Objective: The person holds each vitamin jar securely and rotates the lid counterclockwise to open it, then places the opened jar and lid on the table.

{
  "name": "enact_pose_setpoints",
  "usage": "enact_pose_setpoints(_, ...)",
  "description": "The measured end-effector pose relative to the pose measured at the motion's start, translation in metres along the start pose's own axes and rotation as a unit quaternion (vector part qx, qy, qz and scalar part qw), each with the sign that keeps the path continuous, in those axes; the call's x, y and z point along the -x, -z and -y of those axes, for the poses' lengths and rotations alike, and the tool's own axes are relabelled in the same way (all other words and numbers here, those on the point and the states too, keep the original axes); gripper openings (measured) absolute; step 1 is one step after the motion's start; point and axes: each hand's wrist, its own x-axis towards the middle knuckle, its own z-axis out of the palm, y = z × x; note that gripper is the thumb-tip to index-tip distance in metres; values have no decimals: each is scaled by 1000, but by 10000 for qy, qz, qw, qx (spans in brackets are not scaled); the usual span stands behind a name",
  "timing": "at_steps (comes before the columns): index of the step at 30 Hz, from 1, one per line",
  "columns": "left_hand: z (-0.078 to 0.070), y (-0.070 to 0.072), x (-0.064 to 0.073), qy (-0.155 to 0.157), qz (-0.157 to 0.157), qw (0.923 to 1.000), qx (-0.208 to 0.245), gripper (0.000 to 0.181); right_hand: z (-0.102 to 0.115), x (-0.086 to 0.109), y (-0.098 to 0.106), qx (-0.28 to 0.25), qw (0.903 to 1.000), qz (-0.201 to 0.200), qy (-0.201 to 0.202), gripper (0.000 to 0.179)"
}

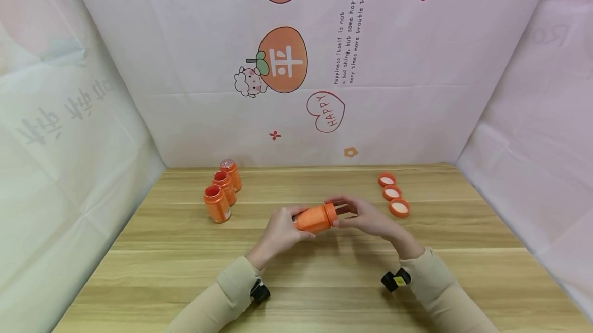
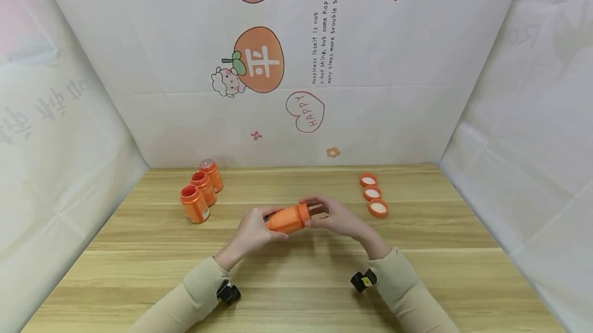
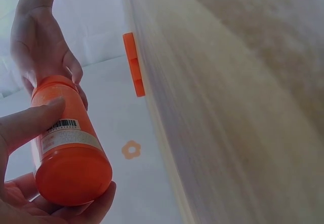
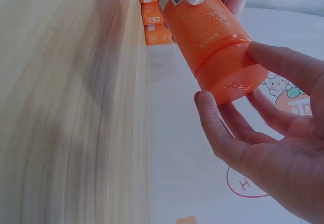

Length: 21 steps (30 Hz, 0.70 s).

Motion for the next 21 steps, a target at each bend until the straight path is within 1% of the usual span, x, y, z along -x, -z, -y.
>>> enact_pose_setpoints(3, 0, 0, 0, 25, 21, 10000, 43, 58, -2, 0, 0, 18, 9998, -57, 206, 53)
enact_pose_setpoints(9, -1, 0, 0, 48, 30, 10000, 76, 58, -9, -1, -2, -257, 9981, -179, 538, 51)
enact_pose_setpoints(13, -2, 1, 1, 72, 8, 10000, 66, 58, -11, -2, -4, -232, 9966, -325, 716, 50)
enact_pose_setpoints(17, -2, 1, 1, 124, 0, 9999, 86, 58, -11, -2, -7, -226, 9956, -389, 821, 51)
enact_pose_setpoints(21, -2, 2, 1, 133, 6, 9999, 92, 58, -12, -1, -8, -255, 9950, -428, 860, 58)
